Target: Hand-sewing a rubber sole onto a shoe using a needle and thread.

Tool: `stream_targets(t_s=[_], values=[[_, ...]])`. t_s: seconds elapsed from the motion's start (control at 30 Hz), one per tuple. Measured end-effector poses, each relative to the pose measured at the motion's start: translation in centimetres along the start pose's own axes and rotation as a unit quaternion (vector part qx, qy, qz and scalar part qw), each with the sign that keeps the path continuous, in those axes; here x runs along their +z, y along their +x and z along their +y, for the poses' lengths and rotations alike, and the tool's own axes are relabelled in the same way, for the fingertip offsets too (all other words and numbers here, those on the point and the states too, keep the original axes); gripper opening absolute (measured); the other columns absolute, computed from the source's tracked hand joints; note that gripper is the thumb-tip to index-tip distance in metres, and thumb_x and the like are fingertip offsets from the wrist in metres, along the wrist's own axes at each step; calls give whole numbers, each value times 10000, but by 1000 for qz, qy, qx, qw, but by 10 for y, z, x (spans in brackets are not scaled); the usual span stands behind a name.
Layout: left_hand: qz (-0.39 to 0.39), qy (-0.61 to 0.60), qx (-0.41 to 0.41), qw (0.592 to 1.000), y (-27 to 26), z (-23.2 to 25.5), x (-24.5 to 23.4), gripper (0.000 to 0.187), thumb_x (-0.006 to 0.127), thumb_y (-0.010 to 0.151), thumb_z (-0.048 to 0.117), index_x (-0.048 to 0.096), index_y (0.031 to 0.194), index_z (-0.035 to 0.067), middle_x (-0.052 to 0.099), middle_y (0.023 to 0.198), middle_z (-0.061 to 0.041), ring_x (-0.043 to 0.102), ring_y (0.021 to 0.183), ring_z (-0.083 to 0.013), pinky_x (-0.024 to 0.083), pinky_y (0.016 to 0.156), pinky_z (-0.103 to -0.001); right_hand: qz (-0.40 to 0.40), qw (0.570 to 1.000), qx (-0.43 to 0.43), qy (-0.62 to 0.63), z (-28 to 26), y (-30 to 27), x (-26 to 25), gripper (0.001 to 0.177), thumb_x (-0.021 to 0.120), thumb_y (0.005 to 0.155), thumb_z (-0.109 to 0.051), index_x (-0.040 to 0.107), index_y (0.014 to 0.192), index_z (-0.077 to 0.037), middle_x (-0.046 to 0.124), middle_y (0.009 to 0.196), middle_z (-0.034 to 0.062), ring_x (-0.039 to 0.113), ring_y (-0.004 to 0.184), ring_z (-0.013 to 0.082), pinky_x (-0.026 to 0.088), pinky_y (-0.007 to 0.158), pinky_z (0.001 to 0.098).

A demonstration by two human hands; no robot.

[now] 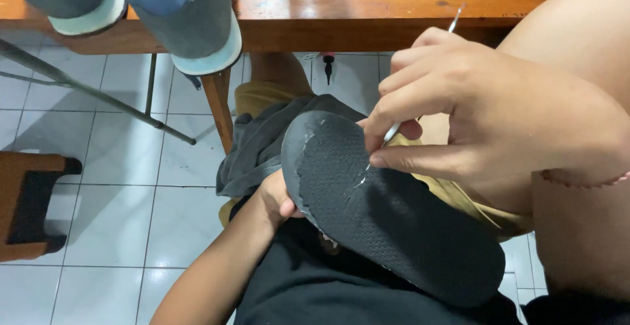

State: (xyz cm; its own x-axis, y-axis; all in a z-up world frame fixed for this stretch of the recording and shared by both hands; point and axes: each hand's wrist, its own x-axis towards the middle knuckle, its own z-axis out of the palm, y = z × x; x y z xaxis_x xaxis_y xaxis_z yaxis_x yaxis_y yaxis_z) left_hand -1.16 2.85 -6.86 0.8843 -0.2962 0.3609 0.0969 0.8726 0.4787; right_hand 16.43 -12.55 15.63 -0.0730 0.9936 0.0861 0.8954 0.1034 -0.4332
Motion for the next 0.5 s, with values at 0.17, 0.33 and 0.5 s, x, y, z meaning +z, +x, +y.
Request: stream_targets(t_s=[0.17, 0.33, 0.5], values=[[-5, 19, 10, 1000, -2, -1, -7, 781, 838, 840, 176, 468, 1500, -16, 640, 1391, -128, 616, 1325, -281, 466, 1223, -451, 91, 991, -22, -92, -8, -6, 30, 112, 720, 990, -247, 674, 937, -159, 552, 838, -14, 546, 733, 169, 351, 760, 370], [1, 32, 21, 999, -10, -5, -47, 791, 835, 848, 217, 465, 1515, 9, 623, 1425, -109, 602, 1365, -268, 460, 1264, -452, 136, 988, -44, -55, -18, -11, 58, 98, 650, 1002, -215, 665, 1004, -118, 525, 774, -9, 453, 666, 201, 339, 726, 357], [3, 48, 22, 999, -84, -28, -213, 802, 832, 856, 258, 463, 1531, 34, 607, 1460, -89, 589, 1406, -255, 454, 1305, -453, 174, 981, -43, -78, -23, -13, 79, 127, 708, 991, -222, 649, 1010, -111, 578, 781, 3, 485, 667, 207, 358, 717, 352]])
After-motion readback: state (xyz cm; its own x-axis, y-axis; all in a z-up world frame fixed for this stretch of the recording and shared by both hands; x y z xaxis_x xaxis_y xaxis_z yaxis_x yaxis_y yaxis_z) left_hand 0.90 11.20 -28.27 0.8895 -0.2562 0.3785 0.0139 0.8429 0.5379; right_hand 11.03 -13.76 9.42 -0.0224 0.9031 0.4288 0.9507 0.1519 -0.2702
